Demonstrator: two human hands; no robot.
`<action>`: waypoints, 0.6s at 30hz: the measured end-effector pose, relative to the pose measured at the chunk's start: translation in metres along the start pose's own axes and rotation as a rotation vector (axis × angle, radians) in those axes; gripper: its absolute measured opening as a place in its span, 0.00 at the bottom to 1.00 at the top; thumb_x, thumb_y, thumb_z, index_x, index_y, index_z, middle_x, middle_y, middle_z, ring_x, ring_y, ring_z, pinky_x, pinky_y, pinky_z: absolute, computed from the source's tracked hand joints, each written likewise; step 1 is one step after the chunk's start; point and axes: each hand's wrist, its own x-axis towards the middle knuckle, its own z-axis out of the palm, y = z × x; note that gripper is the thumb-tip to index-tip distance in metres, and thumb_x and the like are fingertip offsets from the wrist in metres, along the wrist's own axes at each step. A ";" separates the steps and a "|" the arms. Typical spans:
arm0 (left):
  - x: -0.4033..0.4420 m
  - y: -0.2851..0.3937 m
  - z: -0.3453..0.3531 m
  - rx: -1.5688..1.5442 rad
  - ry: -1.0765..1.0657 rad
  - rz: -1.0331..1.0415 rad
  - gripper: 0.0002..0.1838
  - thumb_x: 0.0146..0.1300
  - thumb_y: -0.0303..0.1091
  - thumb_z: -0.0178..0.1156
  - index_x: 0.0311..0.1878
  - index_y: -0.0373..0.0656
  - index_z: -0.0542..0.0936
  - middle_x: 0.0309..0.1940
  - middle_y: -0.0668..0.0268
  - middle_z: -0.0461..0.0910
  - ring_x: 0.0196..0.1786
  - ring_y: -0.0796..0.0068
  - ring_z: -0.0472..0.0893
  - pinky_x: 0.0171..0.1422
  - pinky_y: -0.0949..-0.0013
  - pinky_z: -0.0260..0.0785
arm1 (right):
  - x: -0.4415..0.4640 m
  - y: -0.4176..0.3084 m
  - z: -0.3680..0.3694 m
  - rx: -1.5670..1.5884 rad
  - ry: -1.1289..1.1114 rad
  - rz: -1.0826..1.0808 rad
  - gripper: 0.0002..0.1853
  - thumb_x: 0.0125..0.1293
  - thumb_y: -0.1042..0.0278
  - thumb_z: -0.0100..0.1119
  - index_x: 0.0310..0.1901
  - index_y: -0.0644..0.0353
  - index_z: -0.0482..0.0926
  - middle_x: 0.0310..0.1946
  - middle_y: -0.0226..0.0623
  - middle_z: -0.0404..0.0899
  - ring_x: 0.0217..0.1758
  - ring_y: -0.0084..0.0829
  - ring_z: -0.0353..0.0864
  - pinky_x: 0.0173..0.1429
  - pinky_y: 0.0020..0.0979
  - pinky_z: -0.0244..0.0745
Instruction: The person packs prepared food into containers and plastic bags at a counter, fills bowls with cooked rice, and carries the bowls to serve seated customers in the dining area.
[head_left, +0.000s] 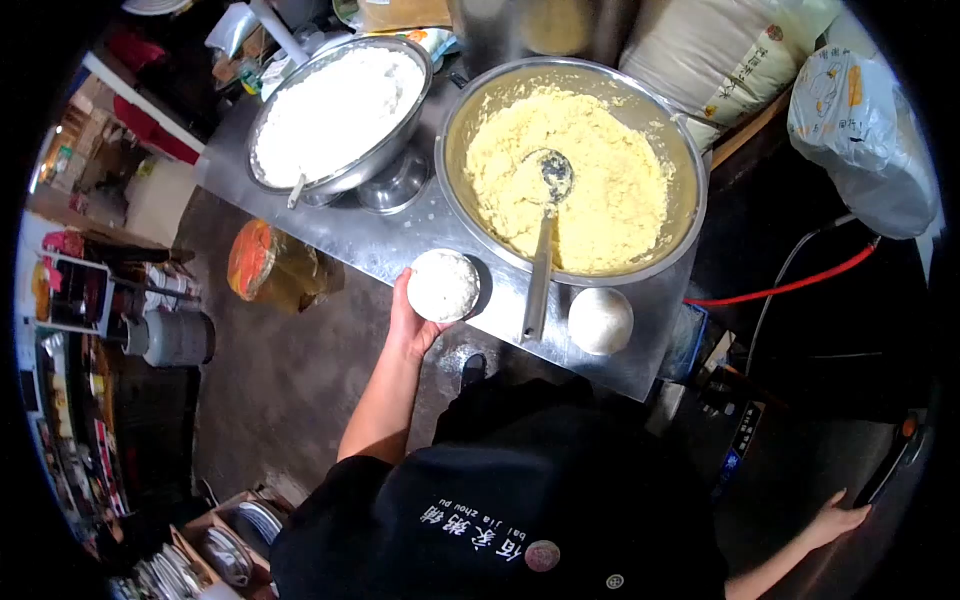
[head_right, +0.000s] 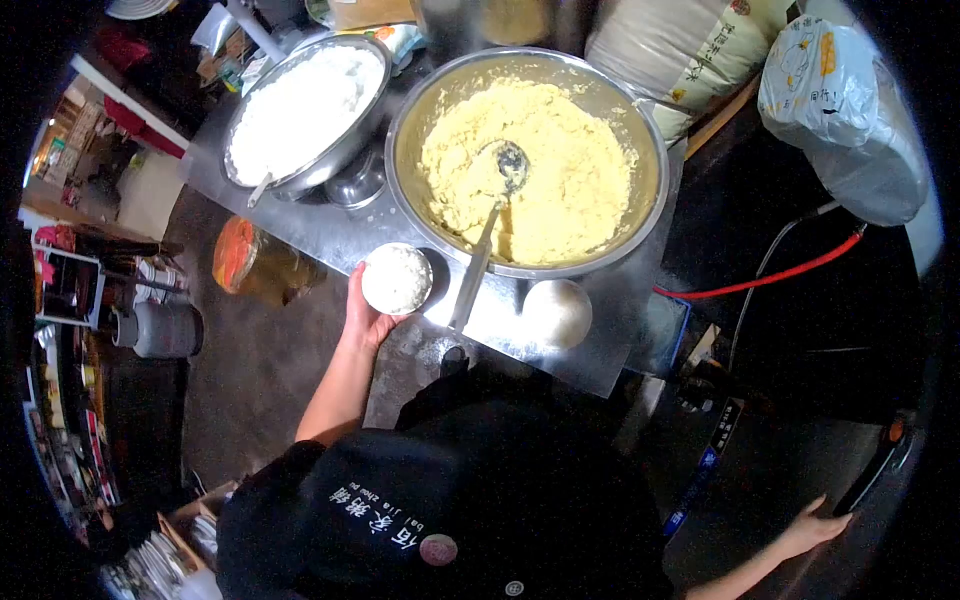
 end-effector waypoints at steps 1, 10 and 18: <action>0.001 0.002 0.001 0.059 0.040 -0.051 0.35 0.63 0.60 0.37 0.63 0.41 0.60 0.57 0.49 0.68 0.54 0.49 0.74 0.46 0.46 0.74 | 0.002 -0.022 -0.034 -0.102 -0.082 0.039 0.30 0.60 0.55 0.58 0.58 0.67 0.66 0.50 0.52 0.72 0.49 0.43 0.76 0.51 0.31 0.74; 0.043 0.043 0.017 0.570 -0.024 -0.416 0.27 0.68 0.52 0.39 0.59 0.37 0.65 0.49 0.53 0.75 0.47 0.58 0.80 0.39 0.55 0.78 | -0.067 -0.400 -0.312 1.767 -2.172 -0.066 0.19 0.68 0.61 0.48 0.56 0.61 0.69 0.50 0.40 0.74 0.53 0.30 0.74 0.56 0.32 0.70; 0.081 0.055 0.034 1.154 -0.143 -0.557 0.29 0.68 0.51 0.36 0.59 0.33 0.63 0.45 0.50 0.75 0.39 0.61 0.81 0.26 0.62 0.78 | -0.114 -0.528 -0.354 1.907 -2.572 0.819 0.30 0.68 0.44 0.38 0.65 0.52 0.52 0.53 0.43 0.72 0.49 0.37 0.76 0.51 0.35 0.70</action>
